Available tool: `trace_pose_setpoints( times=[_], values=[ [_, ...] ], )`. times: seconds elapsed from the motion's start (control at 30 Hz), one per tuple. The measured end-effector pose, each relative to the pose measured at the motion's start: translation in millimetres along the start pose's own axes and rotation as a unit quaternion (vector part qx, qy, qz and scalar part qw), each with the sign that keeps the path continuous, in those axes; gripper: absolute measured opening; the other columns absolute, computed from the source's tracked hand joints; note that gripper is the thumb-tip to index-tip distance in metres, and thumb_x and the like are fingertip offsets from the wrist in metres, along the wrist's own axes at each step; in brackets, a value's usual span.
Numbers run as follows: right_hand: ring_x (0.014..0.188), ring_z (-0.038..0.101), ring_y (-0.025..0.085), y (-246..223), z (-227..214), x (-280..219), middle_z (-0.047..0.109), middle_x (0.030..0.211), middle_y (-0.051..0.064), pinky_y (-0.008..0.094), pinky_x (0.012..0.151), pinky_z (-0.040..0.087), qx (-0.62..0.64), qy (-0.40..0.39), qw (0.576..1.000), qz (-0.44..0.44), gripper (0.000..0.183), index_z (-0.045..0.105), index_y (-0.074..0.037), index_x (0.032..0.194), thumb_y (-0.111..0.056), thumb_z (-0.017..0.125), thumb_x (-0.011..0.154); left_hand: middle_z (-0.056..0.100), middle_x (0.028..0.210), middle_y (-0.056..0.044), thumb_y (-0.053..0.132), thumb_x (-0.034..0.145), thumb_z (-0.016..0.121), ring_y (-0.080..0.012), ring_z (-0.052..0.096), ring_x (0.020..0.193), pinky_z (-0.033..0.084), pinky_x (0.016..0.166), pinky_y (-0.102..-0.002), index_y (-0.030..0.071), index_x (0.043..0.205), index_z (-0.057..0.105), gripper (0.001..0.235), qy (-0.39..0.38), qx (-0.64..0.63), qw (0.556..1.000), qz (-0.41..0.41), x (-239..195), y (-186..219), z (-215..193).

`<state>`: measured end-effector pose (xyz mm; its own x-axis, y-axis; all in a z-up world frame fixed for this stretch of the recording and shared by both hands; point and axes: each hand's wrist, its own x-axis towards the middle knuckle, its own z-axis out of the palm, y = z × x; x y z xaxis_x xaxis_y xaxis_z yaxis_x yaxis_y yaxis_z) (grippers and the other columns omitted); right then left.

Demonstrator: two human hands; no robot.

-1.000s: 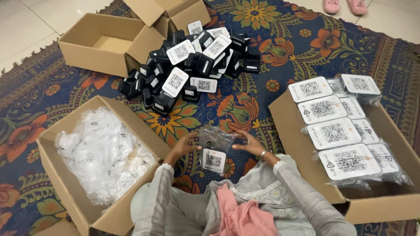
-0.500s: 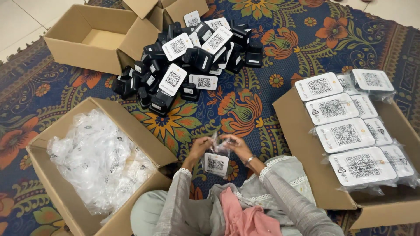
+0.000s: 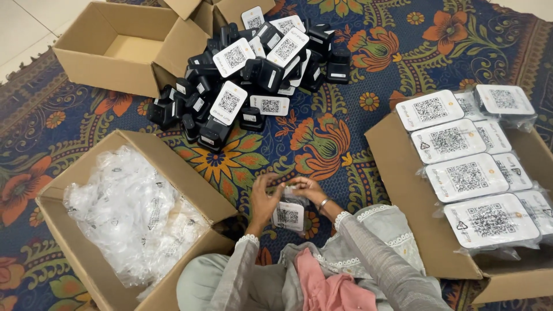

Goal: The person packs electronic devices with QR codes into plastic bags and then places them into cardboard boxes.

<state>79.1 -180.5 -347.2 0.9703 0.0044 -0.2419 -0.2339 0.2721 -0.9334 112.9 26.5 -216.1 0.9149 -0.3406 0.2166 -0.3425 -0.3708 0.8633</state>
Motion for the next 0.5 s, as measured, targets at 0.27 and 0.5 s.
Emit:
trace_pose_setpoints(
  times=[0.27, 0.5],
  values=[
    [0.082, 0.068, 0.012, 90.8, -26.7, 29.6, 0.072, 0.093, 0.004, 0.026, 0.072, 0.054, 0.002, 0.058, 0.998, -0.008, 0.027, 0.068, -0.003, 0.114, 0.002, 0.072, 0.088, 0.074, 0.108, -0.011, 0.031, 0.078, 0.085, -0.0321, 0.069, 0.105, 0.053, 0.089, -0.042, 0.013, 0.109, 0.076, 0.037, -0.181, 0.024, 0.979, 0.09, -13.6, -8.7, -5.4],
    [0.105, 0.067, 0.018, 138.9, -73.7, 24.5, 0.074, 0.116, 0.009, 0.033, 0.092, 0.052, -0.059, 0.221, 0.972, -0.056, 0.041, 0.07, -0.002, 0.126, -0.035, 0.071, 0.101, 0.074, 0.103, -0.018, 0.046, 0.097, 0.067, -0.0378, 0.07, 0.096, 0.052, 0.084, -0.047, 0.009, 0.115, 0.071, 0.041, -0.073, 0.167, 0.98, -0.083, -1.4, -48.0, 39.7]
  ],
)
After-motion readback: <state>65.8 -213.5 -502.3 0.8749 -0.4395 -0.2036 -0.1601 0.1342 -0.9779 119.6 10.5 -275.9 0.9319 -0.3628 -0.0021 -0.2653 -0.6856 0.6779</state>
